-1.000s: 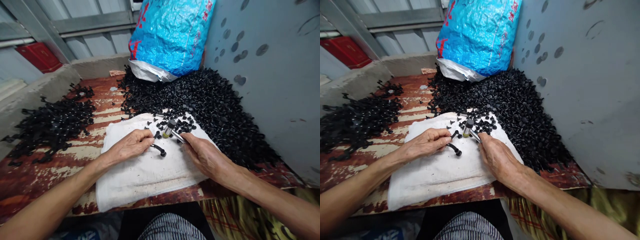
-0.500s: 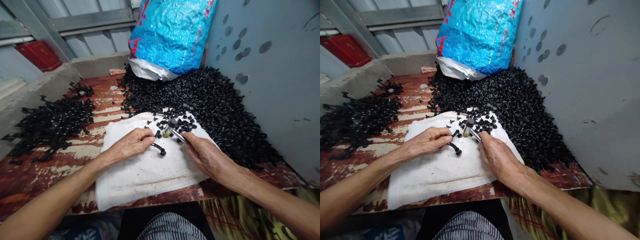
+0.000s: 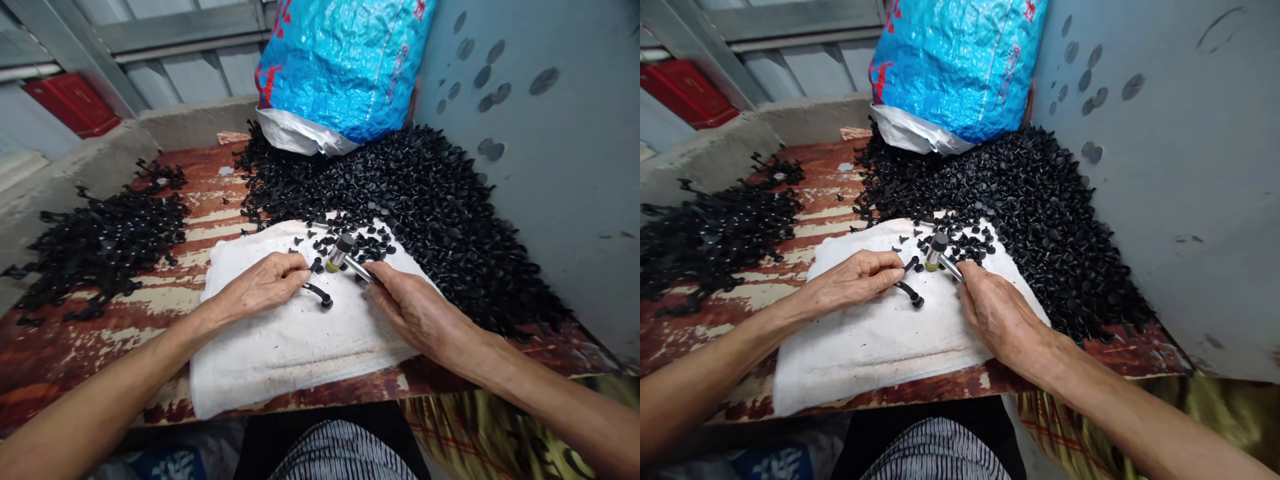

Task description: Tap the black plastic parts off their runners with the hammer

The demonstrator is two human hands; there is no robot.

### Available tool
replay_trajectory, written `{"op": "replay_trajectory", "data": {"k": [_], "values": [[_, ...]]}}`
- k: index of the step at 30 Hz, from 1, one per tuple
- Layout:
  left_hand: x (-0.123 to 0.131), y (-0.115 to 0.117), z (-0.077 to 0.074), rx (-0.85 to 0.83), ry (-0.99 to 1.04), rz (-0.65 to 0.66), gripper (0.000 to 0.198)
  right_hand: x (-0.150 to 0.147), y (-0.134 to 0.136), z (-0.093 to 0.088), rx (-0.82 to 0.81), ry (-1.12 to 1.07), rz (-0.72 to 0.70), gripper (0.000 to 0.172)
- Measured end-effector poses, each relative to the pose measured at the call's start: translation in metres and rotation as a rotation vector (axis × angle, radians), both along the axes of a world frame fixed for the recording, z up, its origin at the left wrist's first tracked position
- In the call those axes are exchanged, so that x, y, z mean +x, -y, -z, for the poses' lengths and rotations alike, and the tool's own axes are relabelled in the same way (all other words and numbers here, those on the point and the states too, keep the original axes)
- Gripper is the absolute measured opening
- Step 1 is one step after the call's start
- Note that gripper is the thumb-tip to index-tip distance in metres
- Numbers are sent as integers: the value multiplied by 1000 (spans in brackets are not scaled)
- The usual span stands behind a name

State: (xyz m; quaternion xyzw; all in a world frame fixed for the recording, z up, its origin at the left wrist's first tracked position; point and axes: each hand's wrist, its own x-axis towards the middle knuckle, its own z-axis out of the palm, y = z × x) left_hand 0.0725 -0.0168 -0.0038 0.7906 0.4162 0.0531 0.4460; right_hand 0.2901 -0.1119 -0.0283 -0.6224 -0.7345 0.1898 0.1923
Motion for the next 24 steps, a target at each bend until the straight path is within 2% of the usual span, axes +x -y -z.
{"op": "replay_trajectory", "data": {"k": [18, 24], "values": [[0, 3, -5, 17, 13, 3, 28, 2, -1, 1, 31, 14, -15, 20], [-1, 2, -2, 16, -3, 3, 30, 1, -1, 0, 25, 21, -18, 19]]}}
